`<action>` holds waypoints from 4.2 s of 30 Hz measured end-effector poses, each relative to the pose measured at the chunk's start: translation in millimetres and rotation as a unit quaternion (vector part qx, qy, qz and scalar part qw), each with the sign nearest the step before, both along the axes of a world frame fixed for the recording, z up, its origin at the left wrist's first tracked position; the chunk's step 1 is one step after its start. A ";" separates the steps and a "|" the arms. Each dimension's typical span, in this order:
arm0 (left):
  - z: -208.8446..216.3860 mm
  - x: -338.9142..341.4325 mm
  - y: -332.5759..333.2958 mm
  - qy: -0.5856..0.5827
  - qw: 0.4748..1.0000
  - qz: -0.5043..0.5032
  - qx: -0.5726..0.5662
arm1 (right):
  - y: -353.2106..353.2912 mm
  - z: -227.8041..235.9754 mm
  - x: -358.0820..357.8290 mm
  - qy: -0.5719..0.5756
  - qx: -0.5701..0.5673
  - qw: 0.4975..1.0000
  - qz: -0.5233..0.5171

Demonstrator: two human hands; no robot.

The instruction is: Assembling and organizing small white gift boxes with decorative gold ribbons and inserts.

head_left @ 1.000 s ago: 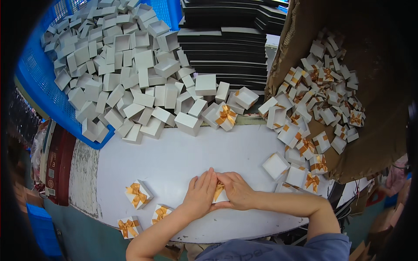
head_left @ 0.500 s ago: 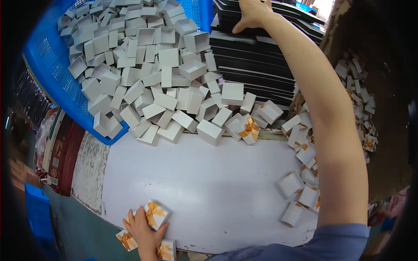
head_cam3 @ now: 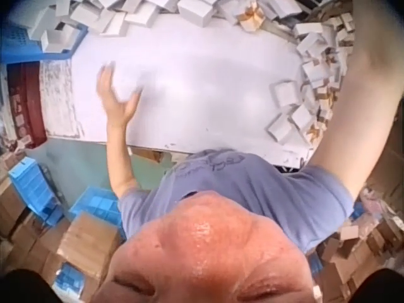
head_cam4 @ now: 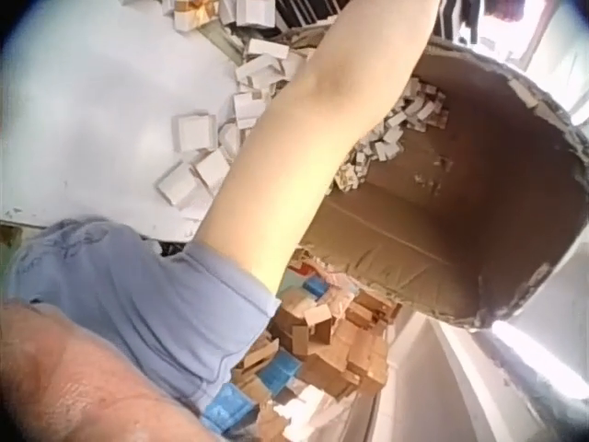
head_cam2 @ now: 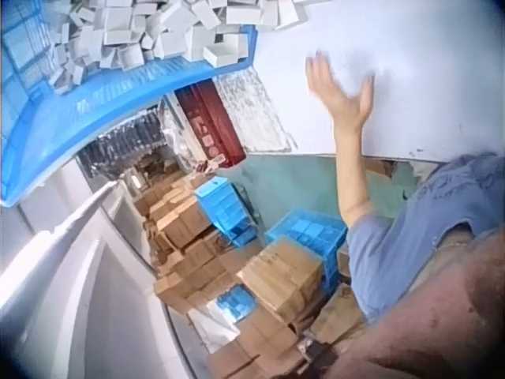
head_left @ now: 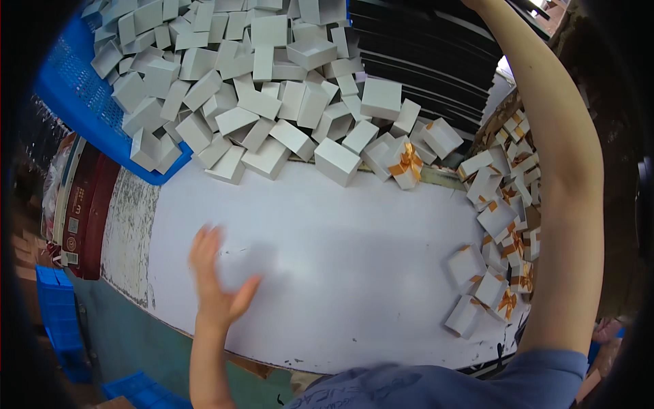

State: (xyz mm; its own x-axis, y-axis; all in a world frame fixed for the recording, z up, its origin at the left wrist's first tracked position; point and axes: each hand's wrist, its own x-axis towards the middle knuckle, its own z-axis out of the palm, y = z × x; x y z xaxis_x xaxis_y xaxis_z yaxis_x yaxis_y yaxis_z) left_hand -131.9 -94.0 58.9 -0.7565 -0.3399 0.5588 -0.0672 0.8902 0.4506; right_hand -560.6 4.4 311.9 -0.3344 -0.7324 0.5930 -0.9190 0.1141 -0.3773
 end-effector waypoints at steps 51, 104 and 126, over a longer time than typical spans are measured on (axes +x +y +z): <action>-7.1 7.6 174.6 -0.234 0.918 -0.302 -0.110 | 276.2 -241.0 304.5 0.082 -0.109 0.972 -0.190; -18.1 -32.7 107.0 -0.192 0.964 -0.128 0.134 | 178.0 -235.2 254.0 0.300 -0.060 0.950 0.061; -46.5 16.9 79.8 0.058 0.933 -0.273 0.229 | 125.3 -240.9 290.4 -0.099 0.224 0.954 0.176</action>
